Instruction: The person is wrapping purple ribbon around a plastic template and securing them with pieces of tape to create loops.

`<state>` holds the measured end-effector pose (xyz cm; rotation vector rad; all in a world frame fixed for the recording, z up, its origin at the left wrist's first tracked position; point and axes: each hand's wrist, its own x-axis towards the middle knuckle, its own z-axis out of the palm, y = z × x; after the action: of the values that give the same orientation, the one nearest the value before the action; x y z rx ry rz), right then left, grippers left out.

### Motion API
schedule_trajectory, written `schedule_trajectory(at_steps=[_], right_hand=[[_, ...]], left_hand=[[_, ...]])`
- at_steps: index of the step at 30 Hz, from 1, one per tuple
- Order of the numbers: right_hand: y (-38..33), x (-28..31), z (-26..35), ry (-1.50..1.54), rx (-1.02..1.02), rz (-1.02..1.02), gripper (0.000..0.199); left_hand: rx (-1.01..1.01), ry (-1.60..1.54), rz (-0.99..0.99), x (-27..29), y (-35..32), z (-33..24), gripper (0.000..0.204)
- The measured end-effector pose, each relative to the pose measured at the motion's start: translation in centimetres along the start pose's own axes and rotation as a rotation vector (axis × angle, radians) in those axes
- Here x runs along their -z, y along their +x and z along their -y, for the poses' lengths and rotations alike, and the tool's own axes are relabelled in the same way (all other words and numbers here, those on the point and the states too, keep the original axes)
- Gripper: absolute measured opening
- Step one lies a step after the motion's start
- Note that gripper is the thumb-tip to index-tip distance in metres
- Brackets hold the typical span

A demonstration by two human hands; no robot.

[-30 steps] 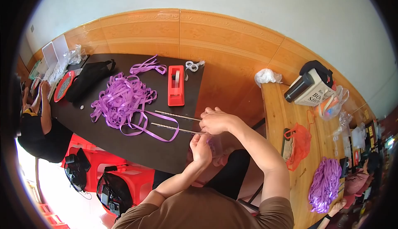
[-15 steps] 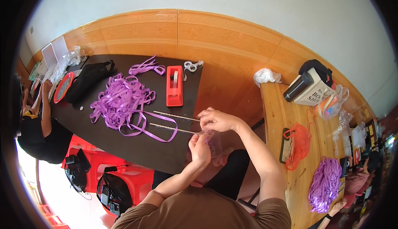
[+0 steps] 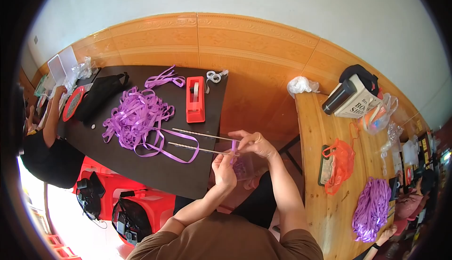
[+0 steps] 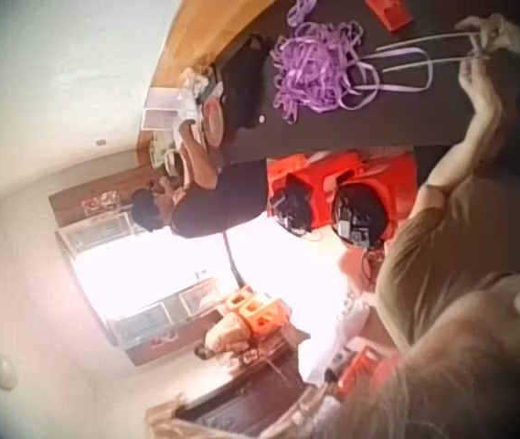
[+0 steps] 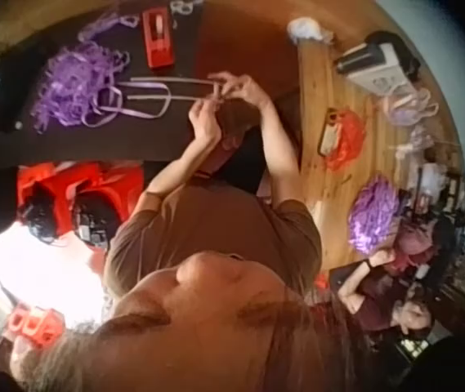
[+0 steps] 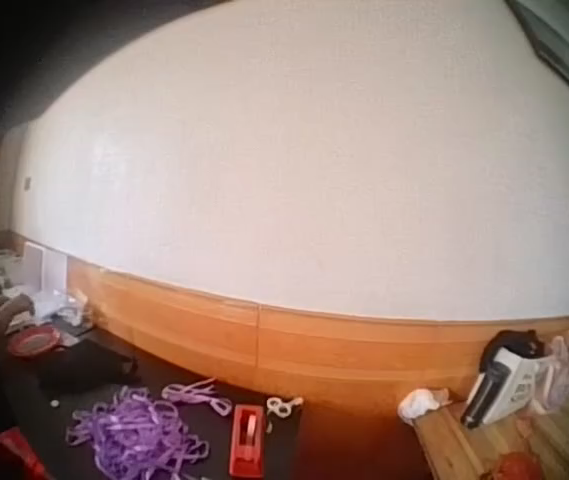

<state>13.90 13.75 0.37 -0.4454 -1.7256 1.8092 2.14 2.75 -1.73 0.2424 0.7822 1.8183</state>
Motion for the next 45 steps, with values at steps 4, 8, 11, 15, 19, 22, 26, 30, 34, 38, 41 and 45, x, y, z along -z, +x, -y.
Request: schedule_trajectory(at_steps=[4, 8, 11, 15, 19, 22, 26, 30, 34, 38, 41, 45], right_hand=[[-0.4, -0.7, -1.2, 0.054, -0.027, -0.148, 0.004], [0.9, -2.5, -3.6, 0.287, -0.089, -0.267, 0.019], [0.2, -2.5, -7.2, 0.556, -0.148, -0.206, 0.017], [-0.7, -2.7, -9.7, 0.407, -0.26, -0.529, 0.033], [-0.6, -4.2, -5.2, 0.629, -0.022, -0.53, 0.045], [0.3, -4.9, -1.0, 0.219, -0.133, -0.473, 0.031], [0.8, -5.7, -0.5, 0.182, -0.121, -0.564, 0.017], [0.7, -6.0, -0.5, 0.233, -0.137, -0.658, 0.011], [-0.9, -5.7, -2.0, 0.256, -0.001, -0.859, 0.011], [-2.3, -4.0, -5.0, 0.066, -0.105, -0.951, 0.017], [-5.0, -1.8, -10.9, -0.272, -0.223, -0.765, 0.025], [-4.0, -6.0, -3.1, -0.427, 0.072, -0.972, 0.02]], left_hand=[[0.022, 0.057, -0.041, 0.4, -0.1, -0.1, 0.005], [0.031, 0.043, -0.009, 0.4, -0.2, -0.5, 0.006], [0.057, 0.018, -0.007, -0.1, -0.3, -0.6, 0.008], [0.049, 0.076, 0.033, 0.2, -1.1, -0.6, 0.009], [0.277, 0.238, 0.086, 1.3, -4.3, -0.6, 0.018], [0.619, 0.599, 0.581, 2.3, -7.5, -1.8, 0.033], [0.441, 0.7, 1.027, 1.0, -7.3, -6.2, 0.021], [-0.323, 1.041, 0.947, -0.7, -5.4, -13.3, 0.012], [-0.912, 1.509, 0.479, 2.1, -2.7, -16.3, 0.024], [-0.853, 1.941, 0.273, 2.9, -1.6, -17.5, 0.019], [-0.988, 1.767, 0.423, 3.1, -1.5, -16.5, 0.014], [-0.74, 1.409, 0.668, 3.1, -3.2, -13.9, 0.009]])
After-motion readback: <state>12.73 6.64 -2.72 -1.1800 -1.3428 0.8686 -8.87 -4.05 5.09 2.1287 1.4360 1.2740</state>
